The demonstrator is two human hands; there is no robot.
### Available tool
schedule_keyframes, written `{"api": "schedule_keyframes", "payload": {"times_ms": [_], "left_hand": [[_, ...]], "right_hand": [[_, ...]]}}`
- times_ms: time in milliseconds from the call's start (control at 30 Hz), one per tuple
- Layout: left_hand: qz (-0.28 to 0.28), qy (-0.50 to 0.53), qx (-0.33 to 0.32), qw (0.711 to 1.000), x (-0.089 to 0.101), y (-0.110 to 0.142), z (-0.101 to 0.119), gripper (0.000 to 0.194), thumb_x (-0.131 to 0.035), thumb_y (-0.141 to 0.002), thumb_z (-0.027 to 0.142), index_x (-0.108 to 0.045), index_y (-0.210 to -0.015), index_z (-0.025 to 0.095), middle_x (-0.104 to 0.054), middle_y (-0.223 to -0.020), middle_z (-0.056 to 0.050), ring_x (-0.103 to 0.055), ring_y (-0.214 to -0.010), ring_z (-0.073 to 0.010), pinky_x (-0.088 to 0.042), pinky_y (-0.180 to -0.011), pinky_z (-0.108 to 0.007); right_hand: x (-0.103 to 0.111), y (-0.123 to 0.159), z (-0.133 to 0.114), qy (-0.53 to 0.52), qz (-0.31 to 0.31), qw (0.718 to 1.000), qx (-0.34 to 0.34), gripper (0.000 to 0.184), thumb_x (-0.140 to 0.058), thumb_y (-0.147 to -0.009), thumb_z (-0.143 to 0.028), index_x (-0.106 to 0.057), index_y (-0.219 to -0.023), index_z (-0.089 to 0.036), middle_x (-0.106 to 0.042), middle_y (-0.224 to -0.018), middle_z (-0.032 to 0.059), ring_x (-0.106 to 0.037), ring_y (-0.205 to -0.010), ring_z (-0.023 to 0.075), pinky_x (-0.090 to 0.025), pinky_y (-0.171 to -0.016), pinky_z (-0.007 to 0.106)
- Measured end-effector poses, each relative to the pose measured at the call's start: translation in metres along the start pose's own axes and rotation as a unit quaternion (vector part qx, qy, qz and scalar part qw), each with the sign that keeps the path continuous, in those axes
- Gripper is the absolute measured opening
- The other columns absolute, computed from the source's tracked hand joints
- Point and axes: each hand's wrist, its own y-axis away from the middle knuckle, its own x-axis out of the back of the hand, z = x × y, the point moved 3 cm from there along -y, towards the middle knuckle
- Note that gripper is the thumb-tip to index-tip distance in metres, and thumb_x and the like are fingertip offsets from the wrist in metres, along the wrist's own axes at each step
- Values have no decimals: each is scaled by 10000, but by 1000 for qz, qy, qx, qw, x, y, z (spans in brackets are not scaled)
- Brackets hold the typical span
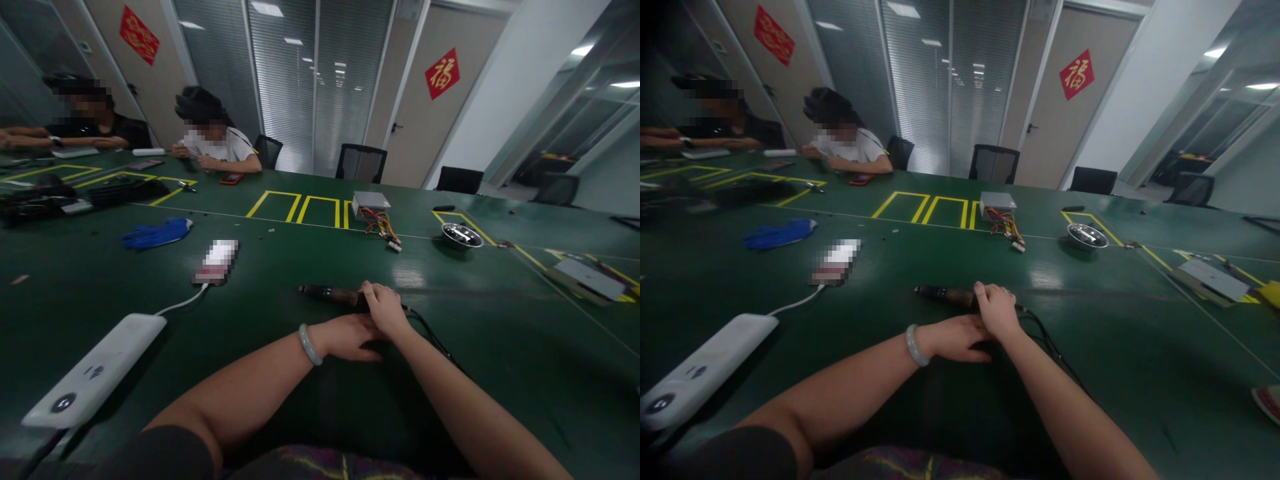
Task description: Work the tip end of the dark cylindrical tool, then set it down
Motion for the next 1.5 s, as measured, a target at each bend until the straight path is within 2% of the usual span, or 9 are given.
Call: {"api": "schedule_keyframes", "payload": {"times_ms": [300, 467, 567, 733, 933, 1033, 1167, 1333, 1500], "left_hand": [[-6, 24, 41, 999, -1, 5, -1, 648, -585, -889, 428, -379, -1452, 184, -396, -1495, -88, -329, -1396, -271, -238, -1171, -365], [6, 7, 42, 999, -4, 8, -1, 694, -564, -899, 430, -276, -1498, 230, -282, -1555, -50, -233, -1438, -269, -155, -1197, -386], [-8, 6, 56, 998, -6, 8, -3, 676, -573, -891, 456, -336, -1474, 211, -337, -1529, -67, -274, -1421, -278, -207, -1181, -381], [-20, 26, 39, 999, 0, 3, -2, 516, -588, -890, 419, -536, -1338, 169, -537, -1377, -103, -451, -1314, -274, -325, -1123, -369], [8, 56, -17, 998, 9, -2, 2, 463, -622, -880, 316, -545, -1323, 208, -452, -1455, -93, -344, -1396, -223, -247, -1172, -366], [11, 56, -15, 998, 5, -1, -1, 459, -604, -896, 329, -532, -1333, 207, -456, -1452, -98, -330, -1404, -218, -220, -1183, -379], [10, 53, -11, 999, 1, -1, -5, 462, -588, -907, 339, -521, -1346, 212, -445, -1461, -94, -321, -1409, -219, -225, -1180, -383], [-2, 42, 6, 999, 3, -1, -3, 461, -577, -914, 340, -514, -1356, 228, -410, -1487, -76, -303, -1417, -220, -228, -1178, -382], [-4, 48, 24, 999, 6, -1, 1, 464, -581, -912, 345, -513, -1358, 239, -392, -1497, -72, -309, -1414, -231, -247, -1167, -391]], "right_hand": [[-17, -3, -43, -23, -23, 999, 35, 631, -186, -977, -596, -687, -938, -214, -668, -975, 79, -561, -975, 236, -338, -870, 393], [-25, -4, -54, -49, -42, 995, 72, 449, -385, -947, -552, -694, -1002, -232, -658, -1063, 57, -542, -1043, 233, -321, -934, 404], [-23, -4, -50, -88, -59, 991, 88, 338, -484, -916, -452, -676, -1103, -245, -642, -1129, 51, -539, -1090, 224, -331, -976, 400], [1, 4, -26, -164, -40, 979, 113, 343, -517, -893, -335, -619, -1210, -257, -569, -1270, 52, -518, -1174, 189, -359, -1034, 361], [35, 39, 40, 29, 44, 999, -14, 365, -535, -882, -435, -605, -1168, -218, -580, -1162, 102, -548, -1099, 271, -394, -989, 436], [36, 67, 64, 118, 47, 990, -64, 420, -544, -866, -519, -577, -1137, -199, -577, -1124, 135, -569, -1049, 313, -411, -944, 447], [29, 91, 73, 130, 27, 987, -90, 426, -421, -925, -552, -507, -1156, -206, -596, -1117, 129, -629, -927, 276, -460, -791, 373], [31, 84, 78, 117, -15, 991, -58, 364, -378, -962, -488, -450, -1219, -240, -672, -994, 69, -661, -793, 222, -433, -663, 303], [52, 52, 105, 118, -35, 992, -2, 264, -378, -973, -410, -512, -1114, -232, -681, -861, 31, -647, -771, 195, -399, -669, 272]]}}
